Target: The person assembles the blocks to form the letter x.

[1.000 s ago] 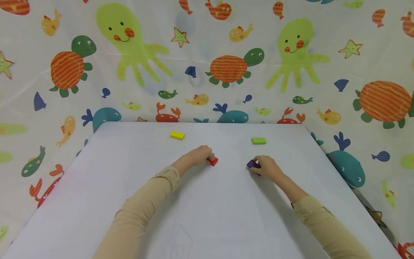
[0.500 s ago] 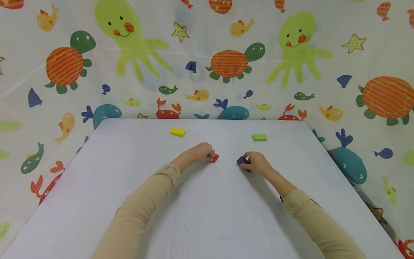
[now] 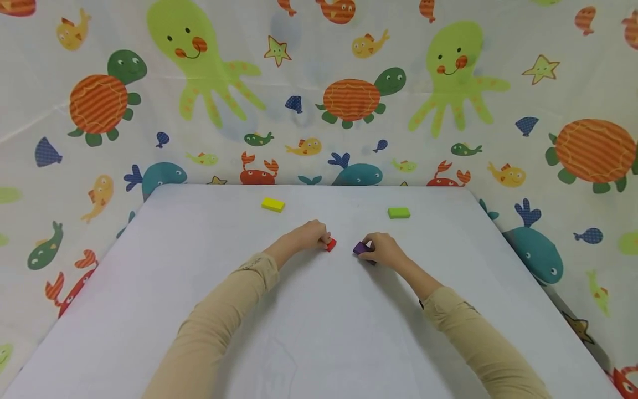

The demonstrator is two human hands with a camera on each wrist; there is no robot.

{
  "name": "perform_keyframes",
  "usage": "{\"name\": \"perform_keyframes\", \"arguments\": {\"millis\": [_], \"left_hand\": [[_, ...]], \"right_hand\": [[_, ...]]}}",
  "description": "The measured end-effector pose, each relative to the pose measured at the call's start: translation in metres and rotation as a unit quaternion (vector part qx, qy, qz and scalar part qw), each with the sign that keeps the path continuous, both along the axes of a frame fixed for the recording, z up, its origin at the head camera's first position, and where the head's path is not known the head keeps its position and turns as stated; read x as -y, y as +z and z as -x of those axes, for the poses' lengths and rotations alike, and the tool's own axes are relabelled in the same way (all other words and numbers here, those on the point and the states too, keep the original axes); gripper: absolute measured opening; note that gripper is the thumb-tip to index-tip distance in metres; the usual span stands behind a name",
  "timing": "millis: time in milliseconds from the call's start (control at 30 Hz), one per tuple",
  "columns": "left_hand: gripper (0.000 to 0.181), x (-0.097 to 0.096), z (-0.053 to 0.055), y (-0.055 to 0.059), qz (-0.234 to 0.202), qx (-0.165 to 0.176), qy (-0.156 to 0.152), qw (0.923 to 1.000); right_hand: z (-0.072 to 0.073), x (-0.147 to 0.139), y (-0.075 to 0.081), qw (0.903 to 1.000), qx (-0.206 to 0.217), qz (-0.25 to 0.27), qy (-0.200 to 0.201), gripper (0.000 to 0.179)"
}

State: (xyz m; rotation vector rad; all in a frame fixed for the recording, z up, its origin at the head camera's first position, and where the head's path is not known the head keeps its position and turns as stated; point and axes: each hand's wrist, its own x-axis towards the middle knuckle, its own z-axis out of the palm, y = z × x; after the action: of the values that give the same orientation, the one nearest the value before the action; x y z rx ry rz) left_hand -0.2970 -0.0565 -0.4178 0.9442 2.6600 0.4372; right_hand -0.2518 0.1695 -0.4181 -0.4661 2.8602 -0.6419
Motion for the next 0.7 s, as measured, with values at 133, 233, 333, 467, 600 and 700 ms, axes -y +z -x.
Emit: {"name": "perform_keyframes", "arguments": {"millis": [133, 233, 333, 467, 600, 700], "left_hand": [[0.023, -0.001, 0.001, 0.001, 0.005, -0.006, -0.003, 1.0000], [0.023, -0.004, 0.001, 0.002, 0.005, -0.001, -0.005, 1.0000], [0.025, -0.006, 0.001, 0.003, 0.009, 0.001, -0.005, 0.9999], [0.024, -0.005, 0.001, 0.004, 0.017, -0.011, -0.008, 0.9998], [0.022, -0.003, 0.001, 0.004, 0.017, -0.015, -0.015, 0.9996], [0.022, -0.002, 0.001, 0.003, 0.022, -0.002, -0.011, 0.9997]], "right_hand": [[0.003, 0.002, -0.002, 1.0000, 0.003, 0.001, 0.007, 0.037], [0.004, 0.003, -0.001, 1.0000, 0.004, -0.002, 0.003, 0.037], [0.005, 0.005, 0.000, 1.0000, 0.008, -0.001, -0.003, 0.037], [0.006, 0.014, 0.001, 0.9998, 0.016, 0.008, 0.002, 0.038], [0.006, 0.024, 0.000, 0.9997, 0.022, 0.012, 0.008, 0.037], [0.005, 0.030, -0.001, 0.9996, 0.021, 0.015, 0.009, 0.036]]}}
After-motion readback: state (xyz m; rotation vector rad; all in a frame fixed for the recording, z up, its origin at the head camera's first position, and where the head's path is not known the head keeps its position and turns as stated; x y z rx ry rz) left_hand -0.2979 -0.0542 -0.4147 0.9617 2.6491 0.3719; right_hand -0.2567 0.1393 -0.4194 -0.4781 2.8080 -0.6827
